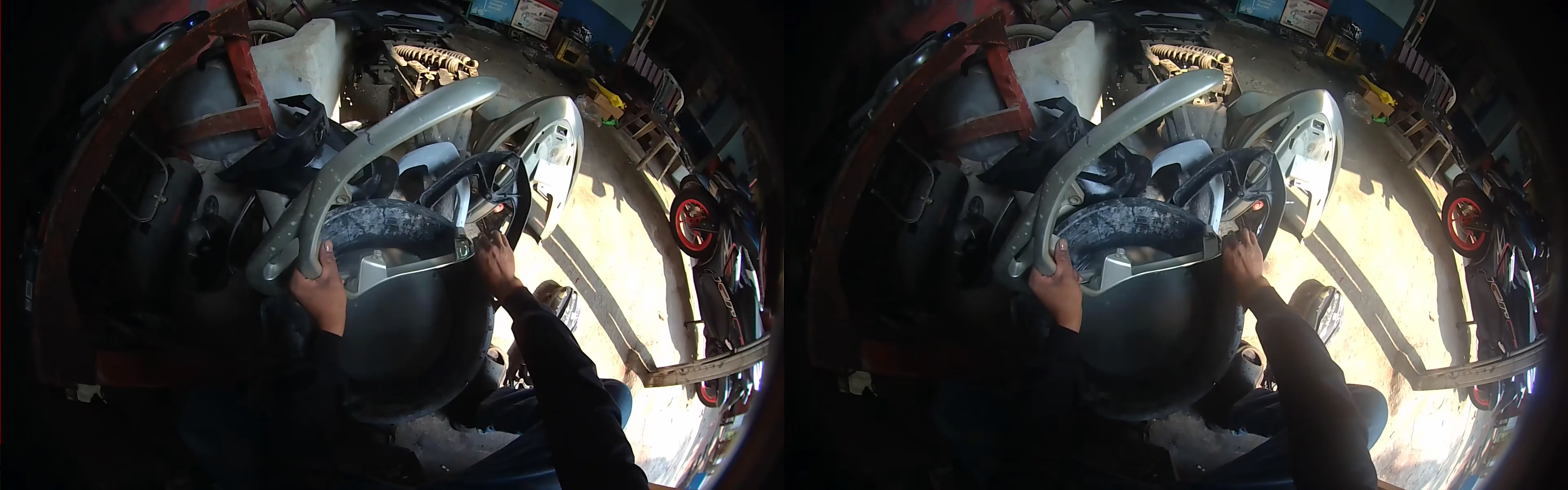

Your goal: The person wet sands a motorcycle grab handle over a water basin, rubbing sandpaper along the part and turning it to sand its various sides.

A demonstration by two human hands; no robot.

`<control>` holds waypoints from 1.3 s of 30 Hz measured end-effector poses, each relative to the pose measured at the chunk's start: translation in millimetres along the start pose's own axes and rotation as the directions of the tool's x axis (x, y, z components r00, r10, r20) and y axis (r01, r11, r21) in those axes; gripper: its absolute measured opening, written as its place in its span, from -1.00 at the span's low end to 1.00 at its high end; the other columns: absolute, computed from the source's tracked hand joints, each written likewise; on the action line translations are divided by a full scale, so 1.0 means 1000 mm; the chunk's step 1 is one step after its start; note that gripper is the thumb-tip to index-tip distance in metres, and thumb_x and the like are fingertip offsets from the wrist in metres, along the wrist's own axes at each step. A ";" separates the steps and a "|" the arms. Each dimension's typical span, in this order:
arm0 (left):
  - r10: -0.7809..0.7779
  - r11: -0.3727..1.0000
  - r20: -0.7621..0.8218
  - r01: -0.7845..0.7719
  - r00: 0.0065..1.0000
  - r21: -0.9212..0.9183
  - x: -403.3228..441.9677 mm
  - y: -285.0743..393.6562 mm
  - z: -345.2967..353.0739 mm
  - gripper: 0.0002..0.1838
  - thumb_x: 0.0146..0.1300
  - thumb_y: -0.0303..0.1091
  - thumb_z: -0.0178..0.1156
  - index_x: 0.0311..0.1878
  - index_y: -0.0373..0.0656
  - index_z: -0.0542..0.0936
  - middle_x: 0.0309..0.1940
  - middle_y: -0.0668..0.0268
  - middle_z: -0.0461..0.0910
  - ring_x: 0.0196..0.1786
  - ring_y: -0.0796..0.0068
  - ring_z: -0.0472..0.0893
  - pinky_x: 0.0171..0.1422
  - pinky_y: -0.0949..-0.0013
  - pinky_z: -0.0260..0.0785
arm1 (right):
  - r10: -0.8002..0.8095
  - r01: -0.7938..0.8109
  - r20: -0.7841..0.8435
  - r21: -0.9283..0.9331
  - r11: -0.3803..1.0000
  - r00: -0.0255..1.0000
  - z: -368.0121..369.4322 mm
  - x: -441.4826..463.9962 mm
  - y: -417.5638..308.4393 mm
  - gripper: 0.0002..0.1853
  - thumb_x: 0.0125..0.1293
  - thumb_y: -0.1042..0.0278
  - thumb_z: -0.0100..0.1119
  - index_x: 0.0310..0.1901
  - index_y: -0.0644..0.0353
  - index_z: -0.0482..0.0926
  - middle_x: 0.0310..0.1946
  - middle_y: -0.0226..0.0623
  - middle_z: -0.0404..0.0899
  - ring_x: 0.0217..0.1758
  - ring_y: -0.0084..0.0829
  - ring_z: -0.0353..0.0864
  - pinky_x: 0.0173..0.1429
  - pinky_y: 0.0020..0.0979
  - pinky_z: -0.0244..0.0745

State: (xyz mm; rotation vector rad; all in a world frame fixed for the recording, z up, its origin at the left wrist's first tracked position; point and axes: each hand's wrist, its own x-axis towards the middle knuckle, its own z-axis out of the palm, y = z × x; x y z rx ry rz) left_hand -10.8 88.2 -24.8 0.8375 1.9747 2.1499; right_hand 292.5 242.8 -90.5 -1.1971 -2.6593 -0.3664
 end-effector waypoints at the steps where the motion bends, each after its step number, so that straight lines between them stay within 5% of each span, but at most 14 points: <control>1: -0.045 0.997 0.010 0.045 0.999 -0.059 -0.002 0.004 0.001 -0.79 0.36 -0.37 0.29 -0.23 -0.36 0.57 -0.56 0.34 0.50 -0.62 0.63 0.39 -0.54 0.44 0.23 | 0.099 -0.098 0.062 -0.024 0.995 0.993 0.000 0.003 0.003 -0.75 0.17 0.36 0.09 -0.15 0.24 0.63 -0.15 -0.15 0.62 0.02 -0.18 0.48 0.22 -0.18 0.38; 2: -0.089 0.989 0.020 0.091 0.996 -0.118 -0.005 0.009 0.002 -0.77 0.39 -0.33 0.28 -0.23 -0.33 0.54 -0.62 0.40 0.43 -0.70 0.69 0.31 -0.66 0.47 0.15 | 0.101 -0.100 0.060 -0.019 0.995 0.993 0.002 0.000 -0.004 -0.75 0.17 0.36 0.09 -0.15 0.24 0.63 -0.15 -0.15 0.62 0.02 -0.18 0.48 0.22 -0.18 0.38; 5: -0.247 0.950 0.030 0.248 0.969 -0.191 -0.003 0.011 0.002 -0.75 0.39 -0.31 0.29 -0.22 -0.33 0.52 -0.63 0.41 0.40 -0.71 0.69 0.30 -0.65 0.48 0.17 | 0.227 -0.188 -0.147 0.238 0.953 0.963 0.007 -0.018 -0.059 -0.58 0.23 0.41 0.07 0.13 0.18 0.61 0.18 -0.08 0.58 0.43 -0.08 0.36 0.49 -0.15 0.26; 11: -0.390 0.880 0.114 0.406 0.914 -0.245 -0.006 0.002 -0.004 -0.71 0.33 -0.30 0.36 -0.19 -0.35 0.52 -0.63 0.40 0.40 -0.70 0.68 0.30 -0.65 0.51 0.19 | 0.083 -0.003 -0.204 0.367 0.930 0.976 -0.001 -0.042 -0.113 -0.57 0.19 0.50 0.14 0.13 0.26 0.60 0.23 -0.02 0.55 0.44 -0.01 0.37 0.48 -0.05 0.27; 14: -0.495 0.782 0.151 0.514 0.856 -0.351 -0.008 -0.003 -0.004 -0.68 0.32 -0.24 0.38 -0.30 -0.27 0.49 -0.67 0.42 0.35 -0.71 0.67 0.28 -0.64 0.48 0.18 | 0.300 -0.200 -0.256 0.353 0.914 0.919 0.000 -0.043 -0.112 -0.58 0.20 0.55 0.07 0.12 0.26 0.62 0.25 -0.08 0.54 0.46 -0.01 0.33 0.49 -0.01 0.24; 19: -0.664 0.615 0.219 0.688 0.715 -0.384 -0.003 -0.007 -0.007 -0.58 0.28 -0.10 0.42 -0.38 -0.16 0.41 -0.69 0.46 0.25 -0.71 0.60 0.26 -0.60 0.42 0.17 | 0.100 0.009 -0.233 0.426 0.905 0.967 -0.008 -0.054 -0.137 -0.47 0.17 0.62 0.07 0.23 0.18 0.56 0.35 -0.15 0.45 0.53 -0.07 0.25 0.57 -0.03 0.15; 23: -0.733 0.518 0.213 0.733 0.646 -0.441 -0.012 -0.017 -0.003 -0.58 0.28 -0.02 0.40 -0.34 -0.15 0.45 -0.68 0.49 0.20 -0.69 0.60 0.23 -0.57 0.39 0.21 | 0.275 -0.159 -0.203 0.451 0.878 0.940 -0.014 -0.036 -0.097 -0.43 0.25 0.61 0.04 0.35 0.21 0.44 0.45 -0.13 0.32 0.61 -0.08 0.08 0.64 -0.12 0.02; 27: -0.717 0.545 0.201 0.717 0.668 -0.435 -0.009 -0.027 -0.008 -0.60 0.30 -0.03 0.38 -0.28 -0.17 0.48 -0.68 0.48 0.21 -0.70 0.61 0.23 -0.58 0.39 0.21 | 0.174 -0.058 -0.200 0.482 0.874 0.964 -0.011 -0.051 -0.102 -0.50 0.22 0.59 0.05 0.21 0.13 0.59 0.32 -0.20 0.50 0.52 -0.05 0.28 0.59 -0.05 0.09; 31: -0.678 0.577 0.209 0.687 0.704 -0.443 -0.013 -0.017 -0.003 -0.59 0.30 -0.04 0.38 -0.27 -0.19 0.48 -0.66 0.47 0.27 -0.70 0.62 0.25 -0.58 0.42 0.18 | 0.231 -0.191 -0.087 0.327 0.926 0.969 -0.023 -0.005 -0.028 -0.58 0.26 0.53 0.02 0.17 0.25 0.58 0.34 -0.02 0.44 0.52 0.00 0.24 0.58 -0.13 0.12; 35: -0.694 0.595 0.167 0.688 0.701 -0.415 -0.011 -0.001 0.001 -0.57 0.31 -0.03 0.37 -0.38 -0.18 0.46 -0.68 0.46 0.27 -0.70 0.62 0.25 -0.58 0.43 0.17 | 0.350 -0.289 -0.141 0.331 0.898 0.926 0.001 -0.032 -0.066 -0.53 0.30 0.53 -0.03 0.26 0.19 0.53 0.40 -0.07 0.37 0.56 -0.03 0.18 0.61 -0.09 0.05; 37: -0.697 0.580 0.166 0.684 0.698 -0.443 -0.017 0.000 0.006 -0.55 0.30 -0.02 0.38 -0.43 -0.17 0.44 -0.68 0.47 0.26 -0.70 0.62 0.24 -0.58 0.43 0.17 | 0.295 -0.210 -0.139 0.434 0.876 0.945 -0.007 -0.053 -0.121 -0.42 0.25 0.59 -0.03 0.35 0.14 0.46 0.47 -0.16 0.30 0.62 -0.06 0.06 0.61 -0.03 0.03; 39: -0.701 0.566 0.167 0.684 0.693 -0.461 -0.022 -0.005 0.006 -0.52 0.29 0.00 0.39 -0.48 -0.15 0.42 -0.69 0.48 0.24 -0.71 0.61 0.23 -0.59 0.42 0.16 | 0.354 -0.246 -0.148 0.480 0.842 0.923 -0.006 -0.058 -0.173 -0.46 0.22 0.59 0.00 0.29 0.17 0.50 0.39 -0.09 0.40 0.56 -0.02 0.19 0.58 -0.01 0.09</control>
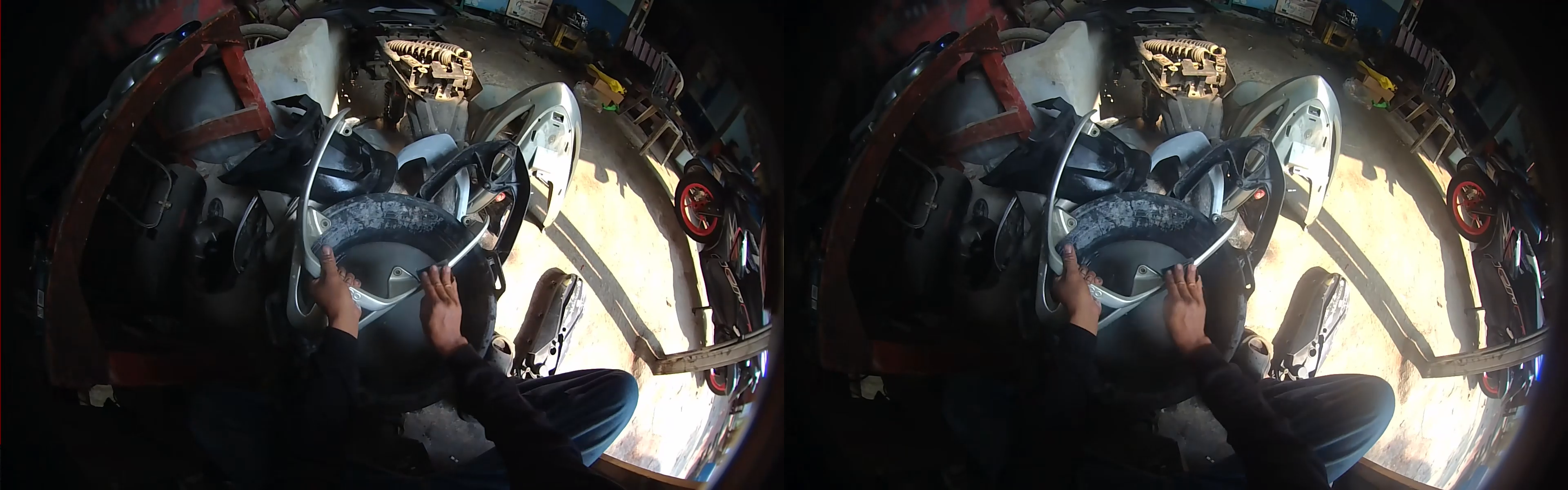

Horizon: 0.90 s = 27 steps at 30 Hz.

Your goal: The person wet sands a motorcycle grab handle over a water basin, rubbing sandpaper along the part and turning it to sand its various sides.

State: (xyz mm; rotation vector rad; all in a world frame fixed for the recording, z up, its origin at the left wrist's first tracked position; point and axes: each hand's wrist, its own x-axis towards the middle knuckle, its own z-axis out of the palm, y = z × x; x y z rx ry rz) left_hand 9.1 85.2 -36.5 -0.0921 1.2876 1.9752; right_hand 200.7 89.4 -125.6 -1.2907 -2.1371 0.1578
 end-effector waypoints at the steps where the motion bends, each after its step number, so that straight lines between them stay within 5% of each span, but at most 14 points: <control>1: -0.015 1.000 -0.031 0.014 0.999 -0.011 0.003 -0.003 -0.005 -0.51 0.27 0.00 0.40 -0.50 -0.14 0.40 -0.69 0.48 0.23 -0.71 0.61 0.23 -0.59 0.42 0.16 | -0.002 0.001 0.015 0.045 0.999 1.000 -0.005 -0.003 -0.022 -0.49 0.21 0.59 0.03 0.24 0.18 0.54 0.33 -0.07 0.46 0.50 -0.01 0.28 0.54 0.01 0.16; 4: -0.045 0.998 -0.056 0.043 0.997 -0.041 0.011 -0.007 -0.013 -0.49 0.25 0.00 0.42 -0.49 -0.13 0.36 -0.69 0.48 0.22 -0.71 0.61 0.23 -0.61 0.41 0.15 | -0.086 0.067 0.074 0.222 0.973 0.994 -0.008 -0.004 -0.049 -0.56 0.17 0.54 0.12 0.13 0.26 0.60 0.22 -0.02 0.54 0.39 0.06 0.41 0.46 -0.01 0.28; 6: -0.071 0.994 -0.073 0.064 0.995 -0.094 0.013 -0.007 -0.016 -0.50 0.26 0.00 0.41 -0.47 -0.13 0.36 -0.69 0.47 0.22 -0.71 0.60 0.23 -0.60 0.41 0.15 | -0.194 0.169 0.117 0.195 0.966 0.974 -0.021 0.013 -0.026 -0.56 0.15 0.56 0.12 0.13 0.25 0.60 0.22 -0.04 0.55 0.40 0.02 0.41 0.48 -0.03 0.27; 8: -0.053 0.991 -0.032 0.048 0.998 -0.124 0.014 -0.011 -0.020 -0.52 0.27 0.01 0.40 -0.41 -0.14 0.38 -0.69 0.49 0.21 -0.71 0.60 0.24 -0.60 0.41 0.16 | -0.237 0.238 0.026 -0.093 0.967 0.971 -0.022 0.038 0.034 -0.57 0.19 0.53 0.09 0.14 0.24 0.60 0.26 -0.07 0.52 0.44 -0.03 0.37 0.52 -0.05 0.21; 13: -0.056 0.988 -0.038 0.050 0.998 -0.144 0.009 -0.015 -0.015 -0.49 0.27 0.04 0.38 -0.44 -0.14 0.37 -0.67 0.48 0.22 -0.69 0.60 0.24 -0.58 0.42 0.19 | -0.121 0.130 0.149 -0.050 0.990 0.981 -0.018 0.026 0.024 -0.58 0.29 0.46 0.01 0.19 0.23 0.56 0.34 -0.07 0.45 0.50 -0.06 0.28 0.59 -0.05 0.07; 18: -0.104 0.981 -0.047 0.095 0.993 -0.169 0.022 -0.042 -0.038 -0.42 0.29 0.21 0.29 -0.39 -0.16 0.37 -0.61 0.44 0.25 -0.59 0.57 0.29 -0.48 0.37 0.26 | -0.051 0.049 -0.001 0.280 0.959 0.999 -0.012 -0.002 -0.089 -0.72 0.23 0.51 0.10 -0.02 0.26 0.62 0.09 -0.05 0.64 0.23 -0.01 0.58 0.32 -0.06 0.43; 20: -0.145 0.897 0.228 0.225 0.963 -0.380 0.045 -0.058 -0.057 -0.33 0.33 0.39 0.06 -0.31 -0.18 0.38 -0.53 0.34 0.42 -0.46 0.44 0.47 -0.27 0.31 0.43 | -0.019 -0.037 0.111 0.482 0.875 0.994 -0.026 0.012 -0.123 -0.65 0.22 0.53 0.14 0.06 0.26 0.60 0.11 -0.03 0.62 0.21 -0.02 0.59 0.30 -0.06 0.46; 21: -0.151 0.952 0.207 0.199 0.967 -0.233 0.056 -0.065 -0.061 -0.25 0.40 0.45 -0.24 -0.09 -0.19 0.39 -0.16 0.14 0.54 -0.06 0.28 0.55 0.08 0.13 0.41 | -0.017 -0.039 0.111 0.485 0.874 0.994 -0.026 0.020 -0.127 -0.65 0.22 0.53 0.14 0.06 0.26 0.60 0.11 -0.03 0.62 0.21 -0.02 0.59 0.30 -0.06 0.46; 22: -0.147 0.953 0.205 0.194 0.968 -0.232 0.042 -0.052 -0.055 -0.25 0.40 0.45 -0.24 -0.09 -0.19 0.39 -0.16 0.14 0.54 -0.06 0.28 0.55 0.08 0.13 0.41 | -0.028 -0.049 0.149 0.488 0.871 0.988 -0.025 0.029 -0.130 -0.64 0.18 0.52 0.15 0.04 0.26 0.61 0.09 -0.03 0.63 0.19 -0.04 0.60 0.29 -0.08 0.46; 24: -0.075 0.970 0.381 0.156 0.921 -0.188 0.014 -0.029 -0.045 -0.19 0.47 0.37 -0.28 0.40 -0.22 0.21 0.39 0.15 0.35 0.39 0.18 0.40 0.36 0.08 0.30 | -0.043 -0.055 0.185 0.492 0.869 0.982 -0.028 0.030 -0.131 -0.63 0.13 0.51 0.15 0.02 0.27 0.62 0.07 -0.03 0.64 0.17 -0.06 0.61 0.28 -0.10 0.46; 25: -0.072 0.976 0.477 0.159 0.876 -0.146 0.012 -0.025 -0.048 -0.15 0.49 0.32 -0.29 0.58 -0.15 -0.02 0.58 0.28 0.09 0.57 0.14 0.18 0.48 0.05 0.20 | -0.098 0.038 0.129 0.403 0.914 0.987 -0.033 0.025 -0.119 -0.61 0.12 0.49 0.16 0.04 0.25 0.63 0.07 -0.04 0.64 0.18 -0.07 0.62 0.29 -0.11 0.46; 27: -0.098 0.975 0.467 0.179 0.879 -0.133 0.006 -0.024 -0.050 -0.18 0.50 0.31 -0.28 0.56 -0.12 0.04 0.56 0.30 0.14 0.57 0.16 0.17 0.49 0.06 0.16 | -0.128 0.094 0.118 0.259 0.961 0.985 -0.041 0.011 -0.090 -0.60 0.12 0.45 0.18 0.04 0.23 0.63 0.09 -0.06 0.64 0.18 -0.11 0.62 0.31 -0.12 0.45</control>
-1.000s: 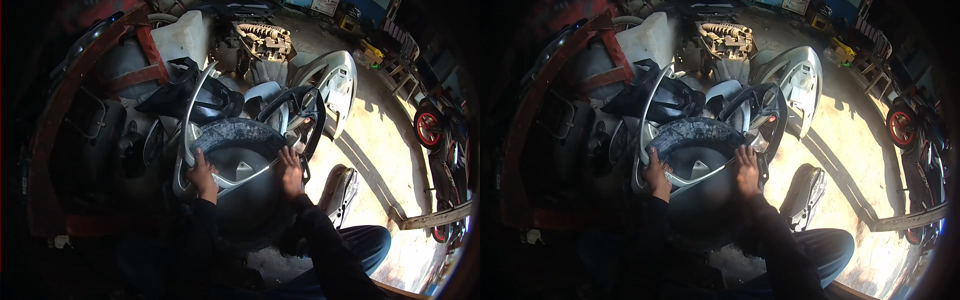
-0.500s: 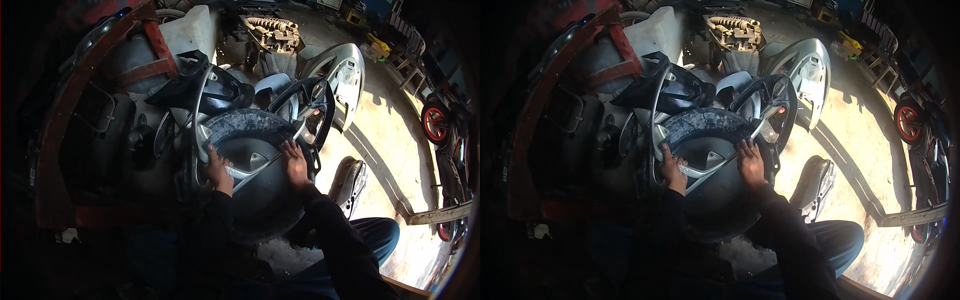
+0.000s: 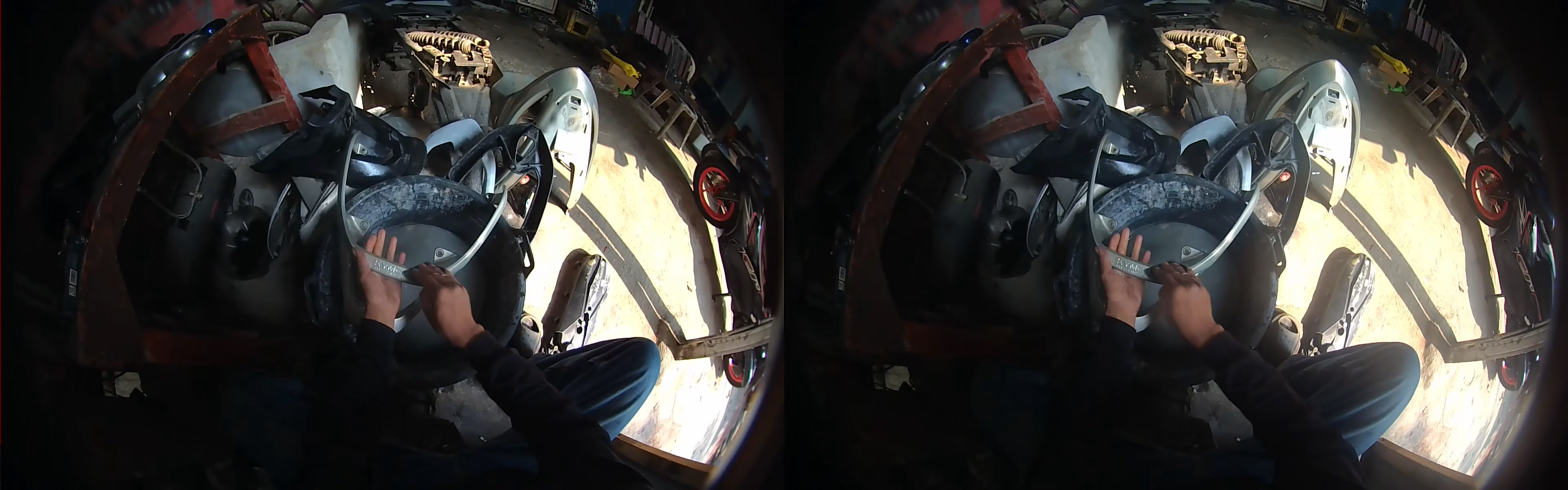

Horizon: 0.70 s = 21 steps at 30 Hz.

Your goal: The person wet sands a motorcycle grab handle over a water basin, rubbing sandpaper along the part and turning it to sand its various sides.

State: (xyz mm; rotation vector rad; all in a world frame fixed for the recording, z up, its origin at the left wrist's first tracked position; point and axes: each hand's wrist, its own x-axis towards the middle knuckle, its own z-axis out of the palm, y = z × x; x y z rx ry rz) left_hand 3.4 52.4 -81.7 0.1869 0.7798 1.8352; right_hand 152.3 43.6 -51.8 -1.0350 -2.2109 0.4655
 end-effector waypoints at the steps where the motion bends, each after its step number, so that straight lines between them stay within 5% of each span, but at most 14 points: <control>1: -0.006 1.000 0.005 0.006 1.000 0.016 -0.001 0.000 0.000 -0.19 0.50 0.30 -0.26 0.56 -0.11 0.05 0.56 0.32 0.14 0.57 0.16 0.16 0.50 0.06 0.15 | 0.004 -0.010 -0.076 -0.078 0.997 0.997 -0.007 -0.004 0.004 -0.64 0.17 0.59 0.03 0.00 0.25 0.63 -0.01 -0.01 0.66 0.10 -0.04 0.65 0.24 -0.13 0.53; 5: 0.048 0.999 0.044 -0.048 0.998 -0.001 -0.003 -0.010 -0.008 -0.23 0.49 0.25 -0.12 0.54 -0.09 0.10 0.55 0.24 0.15 0.52 0.20 0.21 0.54 0.06 0.10 | 0.066 -0.066 -0.098 -0.004 0.998 0.993 0.025 0.015 -0.018 -0.73 0.20 0.51 0.09 -0.05 0.24 0.61 -0.18 -0.07 0.69 -0.09 -0.06 0.69 0.06 -0.10 0.55; 7: 0.089 0.995 0.112 -0.092 0.990 0.031 0.005 -0.005 -0.015 -0.25 0.47 0.24 -0.08 0.54 -0.01 0.11 0.55 0.27 0.14 0.50 0.23 0.22 0.51 0.05 0.13 | 0.148 -0.142 0.143 -0.053 0.988 0.978 0.030 0.033 -0.030 -0.62 0.20 0.49 0.11 0.08 0.23 0.57 -0.09 -0.05 0.69 -0.02 -0.07 0.69 0.16 -0.13 0.54; 9: 0.065 0.998 0.039 -0.066 0.997 0.009 -0.002 0.004 -0.006 -0.24 0.46 0.26 -0.06 0.54 -0.03 0.14 0.57 0.34 0.12 0.57 0.28 0.10 0.57 0.06 -0.02 | -0.028 0.024 -0.061 -0.059 0.998 0.998 0.017 0.016 -0.029 -0.58 0.20 0.51 0.08 0.13 0.23 0.57 0.00 -0.03 0.67 0.11 -0.07 0.66 0.25 -0.09 0.50; 13: 0.005 1.000 0.066 -0.006 0.998 0.006 -0.006 -0.002 0.006 -0.28 0.49 0.20 -0.07 0.54 -0.01 0.14 0.59 0.36 0.08 0.58 0.28 0.06 0.58 0.04 -0.05 | 0.034 -0.043 -0.047 -0.212 0.976 0.998 -0.009 -0.003 -0.012 -0.62 0.18 0.43 0.15 0.06 0.32 0.59 0.03 0.00 0.66 0.15 -0.06 0.64 0.29 -0.13 0.46; 15: 0.064 0.998 0.133 -0.067 0.989 0.022 -0.008 -0.011 0.002 -0.28 0.49 0.16 -0.03 0.55 0.00 0.12 0.59 0.35 0.07 0.55 0.22 0.14 0.57 0.01 0.01 | 0.122 -0.121 0.030 -0.055 0.991 0.992 0.004 0.015 -0.023 -0.61 0.19 0.44 0.13 0.07 0.31 0.58 -0.02 0.01 0.67 0.11 -0.08 0.65 0.26 -0.13 0.48; 17: 0.068 0.994 0.162 -0.081 0.985 0.072 -0.005 -0.006 -0.002 -0.32 0.52 0.12 -0.06 0.54 -0.04 0.13 0.58 0.34 0.10 0.54 0.28 0.14 0.58 0.06 0.02 | 0.259 -0.252 0.298 -0.060 0.966 0.919 0.003 0.043 -0.040 -0.61 0.21 0.44 0.09 0.10 0.32 0.55 -0.01 0.02 0.67 0.13 -0.12 0.65 0.27 -0.16 0.46; 19: 0.090 0.994 0.137 -0.098 0.987 0.052 -0.006 0.001 0.008 -0.34 0.53 0.12 -0.10 0.53 -0.04 0.14 0.58 0.35 0.09 0.57 0.29 0.09 0.58 0.07 0.00 | 0.014 -0.018 -0.123 -0.036 0.999 0.992 0.007 0.020 -0.030 -0.76 0.23 0.48 0.08 -0.08 0.25 0.61 -0.09 0.00 0.67 0.02 -0.07 0.67 0.15 -0.17 0.54; 21: 0.038 0.996 0.129 -0.048 0.991 0.073 -0.011 0.005 0.020 -0.35 0.55 0.13 -0.15 0.52 -0.04 0.14 0.59 0.37 0.08 0.59 0.27 0.05 0.60 0.09 -0.04 | 0.121 -0.128 -0.053 -0.167 0.978 0.991 -0.013 0.000 -0.011 -0.70 0.23 0.48 0.08 -0.01 0.28 0.62 -0.03 0.02 0.67 0.09 -0.08 0.66 0.20 -0.17 0.53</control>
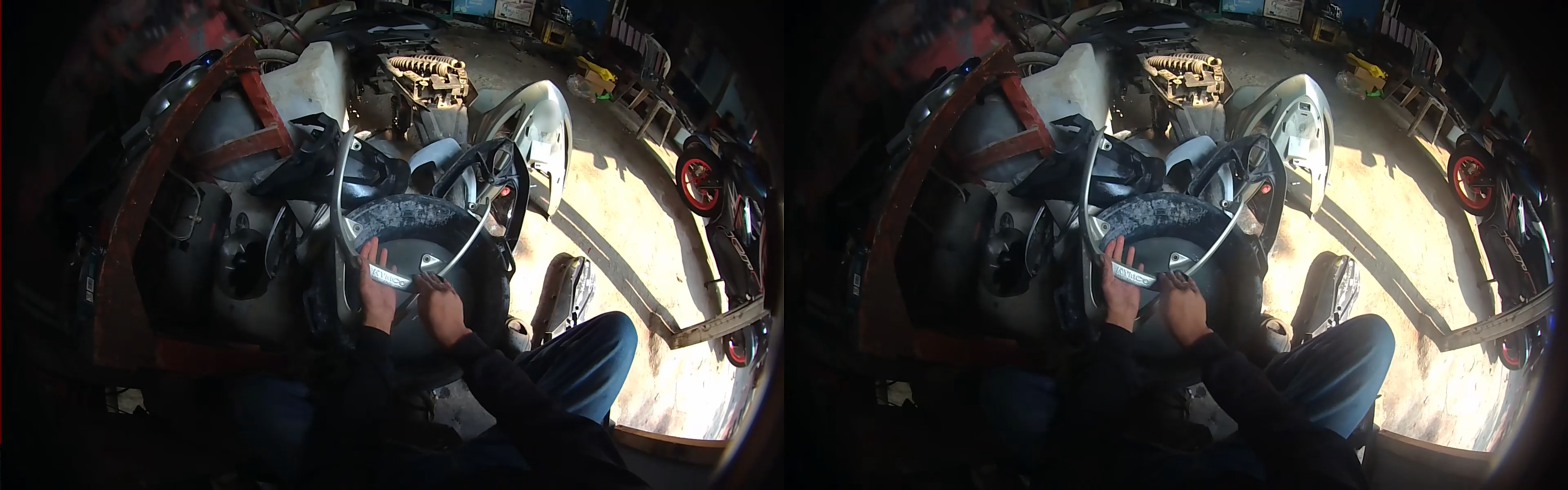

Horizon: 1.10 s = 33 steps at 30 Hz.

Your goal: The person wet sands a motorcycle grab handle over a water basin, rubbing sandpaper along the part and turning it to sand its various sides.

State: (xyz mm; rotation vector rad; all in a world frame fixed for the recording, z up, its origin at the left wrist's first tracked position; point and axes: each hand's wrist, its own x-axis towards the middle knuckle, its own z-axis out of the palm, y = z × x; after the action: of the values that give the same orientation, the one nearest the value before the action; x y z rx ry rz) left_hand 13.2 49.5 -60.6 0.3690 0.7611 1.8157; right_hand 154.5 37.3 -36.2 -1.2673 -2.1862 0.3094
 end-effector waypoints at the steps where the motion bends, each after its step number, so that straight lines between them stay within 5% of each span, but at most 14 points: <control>1: 0.006 0.999 0.013 -0.006 1.000 0.036 0.000 -0.005 0.000 -0.34 0.53 0.16 -0.14 0.51 -0.04 0.15 0.60 0.36 0.07 0.61 0.25 0.02 0.60 0.07 -0.08 | -0.021 0.018 -0.042 -0.057 0.998 0.999 0.004 -0.002 0.008 -0.66 0.23 0.48 0.08 0.04 0.31 0.61 0.04 0.04 0.65 0.16 -0.08 0.63 0.26 -0.15 0.51; 6: 0.071 0.981 0.114 -0.090 0.991 0.170 -0.002 -0.013 -0.005 -0.31 0.49 0.23 -0.11 0.47 -0.05 0.20 0.59 0.34 0.08 0.62 0.24 -0.01 0.57 0.05 -0.07 | -0.038 0.028 0.054 0.186 0.982 0.998 0.008 0.011 -0.021 -0.62 0.22 0.42 0.11 0.07 0.35 0.58 0.09 0.03 0.63 0.20 -0.07 0.61 0.37 -0.16 0.41; 10: 0.032 0.989 0.056 -0.040 0.998 0.145 -0.006 -0.008 0.008 -0.35 0.48 0.25 -0.09 0.43 0.03 0.27 0.60 0.34 0.07 0.61 0.21 -0.01 0.56 0.02 -0.15 | 0.043 -0.045 -0.046 -0.040 0.998 0.998 -0.002 -0.012 0.016 -0.67 0.25 0.42 0.04 0.02 0.30 0.59 0.10 -0.02 0.63 0.22 -0.08 0.59 0.33 -0.11 0.43; 12: 0.034 0.982 0.103 -0.053 0.994 0.182 -0.007 -0.015 0.005 -0.37 0.48 0.25 -0.10 0.42 0.06 0.29 0.60 0.34 0.05 0.62 0.20 -0.03 0.57 -0.02 -0.21 | 0.164 -0.168 0.174 0.013 0.986 0.971 -0.006 -0.006 0.009 -0.58 0.25 0.36 0.10 0.14 0.28 0.56 0.17 -0.03 0.59 0.29 -0.08 0.54 0.43 -0.12 0.32; 15: 0.099 0.964 0.192 -0.142 0.976 0.225 0.000 -0.010 0.001 -0.41 0.48 0.23 -0.09 0.38 0.05 0.33 0.61 0.33 0.04 0.63 0.18 -0.07 0.56 -0.07 -0.16 | 0.007 -0.014 0.089 0.075 0.997 0.996 0.003 0.005 -0.008 -0.56 0.30 0.39 0.00 0.21 0.27 0.53 0.21 -0.06 0.57 0.32 -0.07 0.52 0.45 -0.14 0.30; 20: 0.040 0.982 0.135 -0.064 0.990 0.179 -0.001 0.004 0.006 -0.52 0.52 0.07 -0.03 0.33 0.02 0.39 0.58 0.29 0.09 0.63 0.10 -0.07 0.53 -0.20 -0.10 | 0.084 -0.062 0.177 -0.129 0.990 0.981 -0.015 -0.029 0.033 -0.56 0.31 0.40 -0.02 0.20 0.28 0.55 0.25 -0.05 0.53 0.37 0.04 0.44 0.48 -0.03 0.24; 22: 0.013 0.931 0.267 -0.108 0.964 0.347 0.001 0.017 0.011 -0.60 0.51 -0.07 0.06 0.30 0.01 0.42 0.54 0.26 0.17 0.61 0.01 0.00 0.51 -0.26 -0.05 | 0.119 -0.078 0.236 -0.175 0.981 0.964 -0.017 -0.031 0.042 -0.59 0.30 0.40 -0.01 0.16 0.24 0.58 0.21 -0.08 0.57 0.34 0.02 0.48 0.43 -0.03 0.30; 23: -0.080 0.945 0.169 0.021 0.982 0.327 -0.006 0.022 0.011 -0.65 0.48 -0.19 0.14 0.25 -0.01 0.43 0.45 0.20 0.28 0.53 -0.07 0.21 0.46 -0.28 0.11 | 0.127 -0.088 0.239 -0.168 0.982 0.963 -0.015 -0.033 0.045 -0.59 0.30 0.40 -0.01 0.16 0.24 0.58 0.21 -0.08 0.57 0.34 0.02 0.48 0.43 -0.03 0.30; 26: -0.315 0.868 0.084 0.251 0.945 0.429 -0.010 0.052 0.023 -0.73 0.50 -0.25 0.12 0.18 -0.04 0.43 0.38 0.13 0.34 0.42 -0.09 0.39 0.37 -0.30 0.28 | 0.150 -0.149 0.039 -0.019 0.989 0.988 -0.019 -0.025 0.052 -0.68 0.28 0.37 0.09 0.03 0.19 0.66 0.03 -0.05 0.67 0.14 0.02 0.63 0.23 -0.10 0.51; 28: -0.313 0.874 0.077 0.255 0.947 0.414 -0.013 0.057 0.012 -0.75 0.49 -0.26 0.13 0.14 -0.08 0.42 0.27 0.10 0.41 0.32 -0.08 0.49 0.32 -0.32 0.35 | 0.398 -0.404 0.079 0.272 0.873 0.914 -0.028 -0.025 0.062 -0.74 0.27 0.38 0.08 -0.10 0.23 0.70 -0.21 -0.01 0.72 -0.09 0.04 0.70 0.00 -0.13 0.60; 29: -0.312 0.879 0.053 0.267 0.949 0.395 -0.015 0.058 0.005 -0.75 0.49 -0.25 0.14 0.13 -0.07 0.42 0.27 0.11 0.42 0.33 -0.09 0.49 0.32 -0.32 0.34 | 0.456 -0.391 -0.083 0.397 0.830 0.886 -0.010 -0.031 0.075 -0.77 0.25 0.39 0.08 -0.20 0.28 0.70 -0.37 0.05 0.70 -0.20 -0.02 0.74 -0.10 -0.19 0.60; 30: -0.307 0.887 0.036 0.273 0.951 0.373 -0.013 0.057 -0.003 -0.75 0.48 -0.24 0.16 0.11 -0.06 0.42 0.27 0.12 0.42 0.34 -0.09 0.48 0.32 -0.32 0.34 | 0.614 -0.561 0.080 0.512 0.651 0.785 0.004 -0.033 0.088 -0.78 0.26 0.43 0.11 -0.14 0.26 0.70 -0.32 -0.04 0.72 -0.21 -0.11 0.75 -0.10 -0.19 0.62; 32: -0.318 0.886 0.029 0.286 0.948 0.364 -0.007 0.047 -0.030 -0.78 0.48 -0.24 0.15 0.08 -0.03 0.42 0.22 0.15 0.44 0.35 -0.06 0.48 0.33 -0.32 0.35 | 0.676 -0.693 0.469 0.716 0.085 0.568 0.044 -0.040 0.114 -0.79 0.26 0.43 0.18 -0.10 0.22 0.69 -0.30 -0.18 0.68 -0.21 -0.21 0.71 -0.11 -0.15 0.64; 33: -0.307 0.890 0.008 0.284 0.952 0.356 -0.003 0.040 -0.040 -0.80 0.49 -0.23 0.13 0.07 -0.01 0.43 0.18 0.19 0.45 0.36 -0.07 0.47 0.33 -0.32 0.36 | 0.673 -0.700 0.477 0.709 0.086 0.566 0.058 -0.044 0.114 -0.79 0.26 0.43 0.18 -0.10 0.22 0.69 -0.30 -0.18 0.68 -0.21 -0.21 0.71 -0.11 -0.15 0.64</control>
State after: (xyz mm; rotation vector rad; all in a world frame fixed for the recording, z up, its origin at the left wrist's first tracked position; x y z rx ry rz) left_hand -37.5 25.9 -64.0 0.5112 1.0412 1.3733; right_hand 218.3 64.8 -152.5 -1.4979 -0.8418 1.6084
